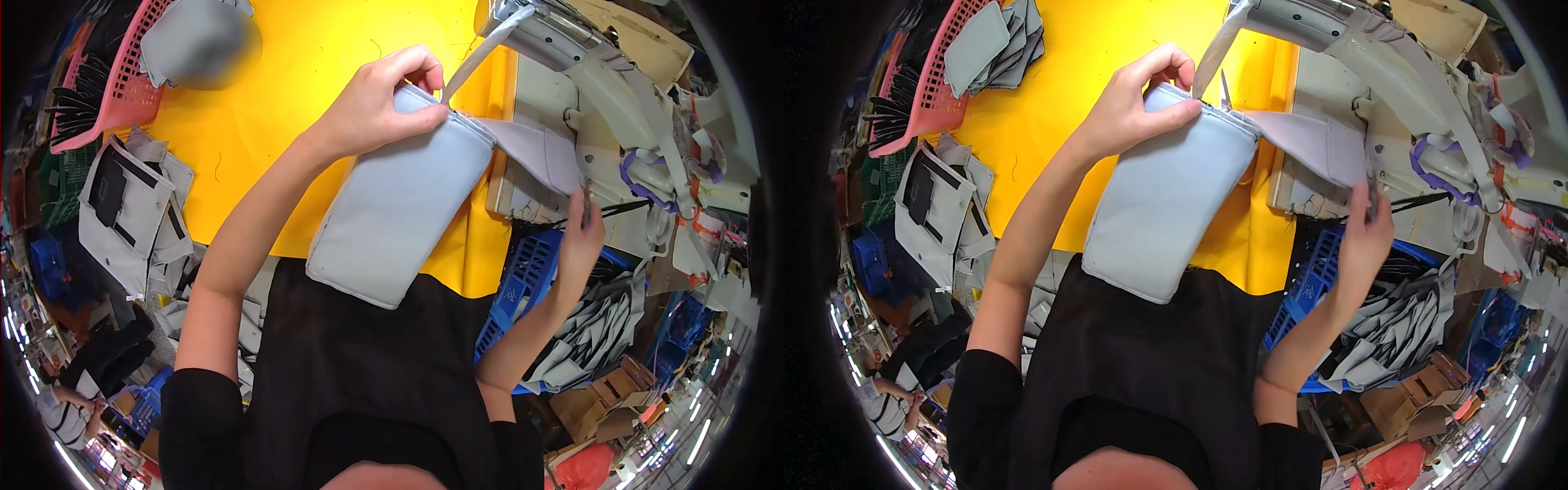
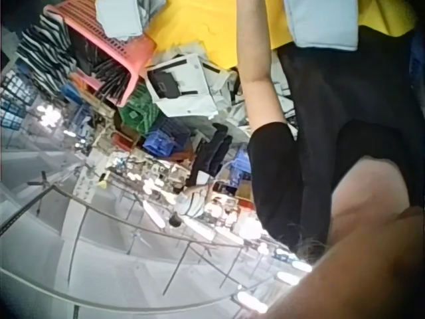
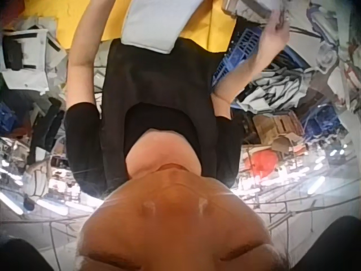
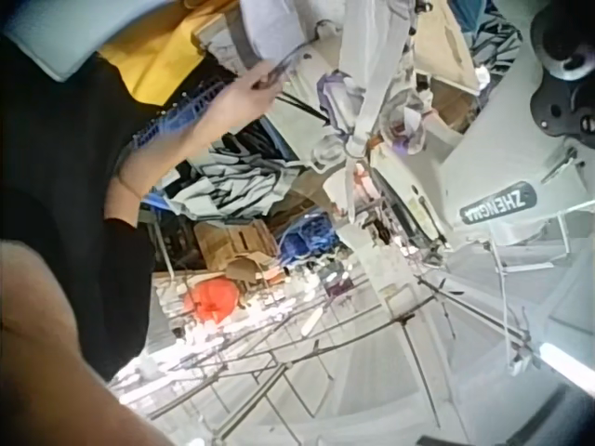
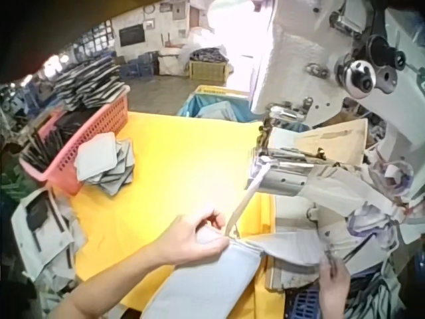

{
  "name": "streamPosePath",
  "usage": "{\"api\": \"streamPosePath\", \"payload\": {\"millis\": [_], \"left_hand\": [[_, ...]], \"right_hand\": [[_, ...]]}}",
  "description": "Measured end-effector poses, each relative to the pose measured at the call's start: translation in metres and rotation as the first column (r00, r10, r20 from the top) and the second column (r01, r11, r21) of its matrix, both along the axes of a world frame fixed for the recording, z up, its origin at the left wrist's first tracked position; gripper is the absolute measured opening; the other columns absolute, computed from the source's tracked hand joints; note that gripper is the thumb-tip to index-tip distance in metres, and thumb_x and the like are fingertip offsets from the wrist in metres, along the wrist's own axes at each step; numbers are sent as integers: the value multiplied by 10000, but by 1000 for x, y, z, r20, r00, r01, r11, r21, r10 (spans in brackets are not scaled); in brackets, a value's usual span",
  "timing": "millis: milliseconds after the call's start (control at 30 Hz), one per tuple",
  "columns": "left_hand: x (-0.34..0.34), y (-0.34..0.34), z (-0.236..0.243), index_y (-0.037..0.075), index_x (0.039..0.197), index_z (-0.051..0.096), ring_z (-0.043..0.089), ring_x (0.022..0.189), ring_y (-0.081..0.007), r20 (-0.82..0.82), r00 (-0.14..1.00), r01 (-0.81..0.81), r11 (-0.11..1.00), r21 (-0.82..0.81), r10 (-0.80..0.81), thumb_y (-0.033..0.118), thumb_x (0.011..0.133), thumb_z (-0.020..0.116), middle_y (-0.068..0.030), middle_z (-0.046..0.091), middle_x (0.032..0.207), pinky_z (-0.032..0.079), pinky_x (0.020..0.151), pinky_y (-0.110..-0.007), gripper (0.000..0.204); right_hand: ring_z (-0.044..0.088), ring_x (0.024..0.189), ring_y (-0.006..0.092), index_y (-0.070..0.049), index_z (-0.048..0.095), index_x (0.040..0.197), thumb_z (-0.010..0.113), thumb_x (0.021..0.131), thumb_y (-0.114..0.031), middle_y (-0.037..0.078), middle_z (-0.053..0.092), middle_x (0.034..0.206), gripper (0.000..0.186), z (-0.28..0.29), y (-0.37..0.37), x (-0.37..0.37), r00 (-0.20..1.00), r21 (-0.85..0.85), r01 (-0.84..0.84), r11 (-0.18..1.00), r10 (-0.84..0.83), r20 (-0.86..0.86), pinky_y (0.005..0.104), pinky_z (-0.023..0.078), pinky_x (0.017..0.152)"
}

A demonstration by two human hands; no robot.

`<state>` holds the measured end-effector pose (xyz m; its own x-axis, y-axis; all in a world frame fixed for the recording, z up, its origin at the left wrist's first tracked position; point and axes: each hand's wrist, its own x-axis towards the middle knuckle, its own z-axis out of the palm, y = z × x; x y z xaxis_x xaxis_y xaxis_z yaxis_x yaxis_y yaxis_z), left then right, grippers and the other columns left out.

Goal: Sewing and trimming leather components for a small bag or case using an industrial sewing machine.

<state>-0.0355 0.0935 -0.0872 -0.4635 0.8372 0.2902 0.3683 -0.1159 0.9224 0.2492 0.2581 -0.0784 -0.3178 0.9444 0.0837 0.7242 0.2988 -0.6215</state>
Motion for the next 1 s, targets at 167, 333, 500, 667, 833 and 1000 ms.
{"api": "streamPosePath", "payload": {"millis": [167,333,500,667,833,1000], "left_hand": [[1,4,-1,78,847,621,494,702,-117,-272,956,-98,993,60,111,157,854,723,-10,568,786,424,656,-228,129],[8,7,-2,67,847,642,511,673,-89,-118,989,-88,996,14,89,178,907,701,-8,599,786,441,630,-198,139],[11,6,-1,63,864,658,530,664,-70,224,973,-44,999,-27,49,228,935,690,-11,624,784,464,632,-182,183],[10,7,-1,71,877,664,550,669,-69,345,937,-30,998,-51,46,264,941,691,-16,636,785,483,640,-186,205],[11,9,-3,83,878,665,566,672,-77,392,918,-45,997,-55,63,272,938,694,-17,641,788,498,636,-201,201],[15,12,-3,90,879,667,576,671,-85,384,920,-65,997,-50,79,274,935,698,-21,648,791,509,629,-215,195]], "right_hand": [[499,768,148,16,618,1199,506,1016,-181,93,622,956,291,39,-24,7,992,-162,-128,978,127,-14,258,431,721],[488,790,114,-28,625,1233,480,1013,-83,28,606,989,269,44,-54,-44,915,-22,-378,926,369,-165,229,409,700],[547,743,141,-76,657,1137,611,949,-109,25,632,974,196,40,-59,-92,774,208,-617,759,633,-15,259,438,651],[565,746,144,-62,680,1060,664,918,-124,13,628,959,155,37,-63,-111,746,313,-658,685,651,143,252,447,663],[567,682,150,-90,675,980,686,895,-149,-9,599,905,104,28,-59,-120,745,428,-649,629,639,192,273,436,607],[561,645,154,-116,655,938,676,893,-165,-23,566,865,69,23,-56,-121,735,482,-654,583,642,220,292,422,564]]}}
